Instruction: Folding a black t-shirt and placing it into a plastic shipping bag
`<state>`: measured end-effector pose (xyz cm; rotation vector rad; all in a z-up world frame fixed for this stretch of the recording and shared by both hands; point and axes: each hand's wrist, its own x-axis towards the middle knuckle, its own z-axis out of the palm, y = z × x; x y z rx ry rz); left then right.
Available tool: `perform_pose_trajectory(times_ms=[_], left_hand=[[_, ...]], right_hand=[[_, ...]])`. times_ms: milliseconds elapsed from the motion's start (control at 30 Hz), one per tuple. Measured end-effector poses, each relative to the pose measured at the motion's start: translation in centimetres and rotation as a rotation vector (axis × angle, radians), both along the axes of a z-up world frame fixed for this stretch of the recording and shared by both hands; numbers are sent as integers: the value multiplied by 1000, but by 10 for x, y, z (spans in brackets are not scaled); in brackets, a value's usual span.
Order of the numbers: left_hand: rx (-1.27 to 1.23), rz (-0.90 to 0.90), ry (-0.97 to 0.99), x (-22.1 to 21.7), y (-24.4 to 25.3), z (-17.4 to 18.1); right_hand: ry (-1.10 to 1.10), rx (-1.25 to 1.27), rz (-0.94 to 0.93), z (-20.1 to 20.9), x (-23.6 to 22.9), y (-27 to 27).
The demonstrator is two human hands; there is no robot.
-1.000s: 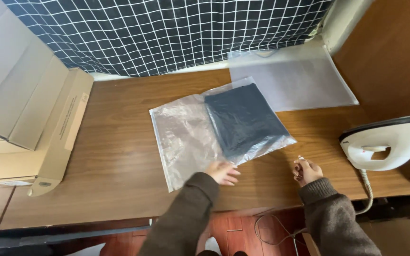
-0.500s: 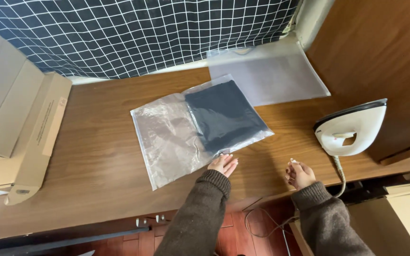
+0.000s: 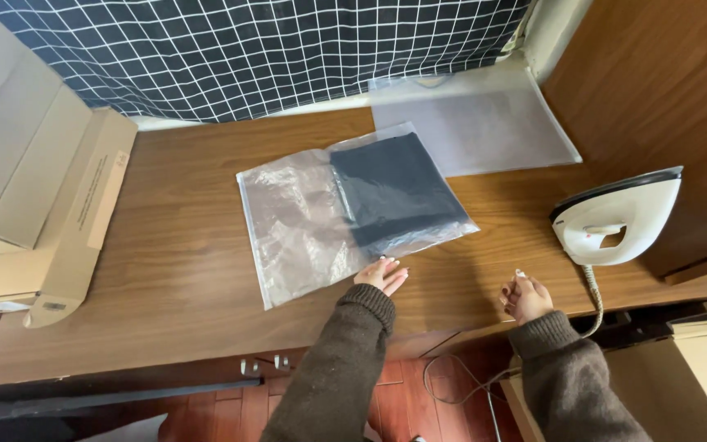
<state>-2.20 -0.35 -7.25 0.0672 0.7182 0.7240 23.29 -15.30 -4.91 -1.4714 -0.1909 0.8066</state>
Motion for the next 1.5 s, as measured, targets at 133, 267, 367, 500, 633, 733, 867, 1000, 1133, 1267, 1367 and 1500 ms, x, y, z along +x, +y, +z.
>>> perform_pose_trajectory(times_ms=[133,267,367,500,633,733,867,1000,1133,1267,1367,1500], left_hand=[[2,-24,-17,-32,12,-23],[56,-117,79,-80,16,-13],[101,-111,261,-116,11,25],[129,-49,496,-164,11,60],[115,12,603,-210,39,39],[147,67,783,-236,55,40],[183,85,988,-264,82,30],[177,123,1149,-284,109,27],[180,43,1435,-284,117,50],[270,26,1579,-286,128,46],[293,60,1544,-286,136,39],[233,171,1291,-280,130,55]], right_hand=[[7,-24,26,-4,-7,14],[-65,10,109,24,-34,24],[-112,47,207,40,-50,33],[-123,60,301,24,-53,61],[-168,93,332,33,-68,82],[-181,117,315,24,-67,106],[-232,113,337,23,-69,138],[-305,84,380,34,-78,169],[-386,-27,503,5,-64,204],[-522,-154,652,19,-80,208],[-534,-170,682,16,-83,216],[-473,-220,787,24,-96,219]])
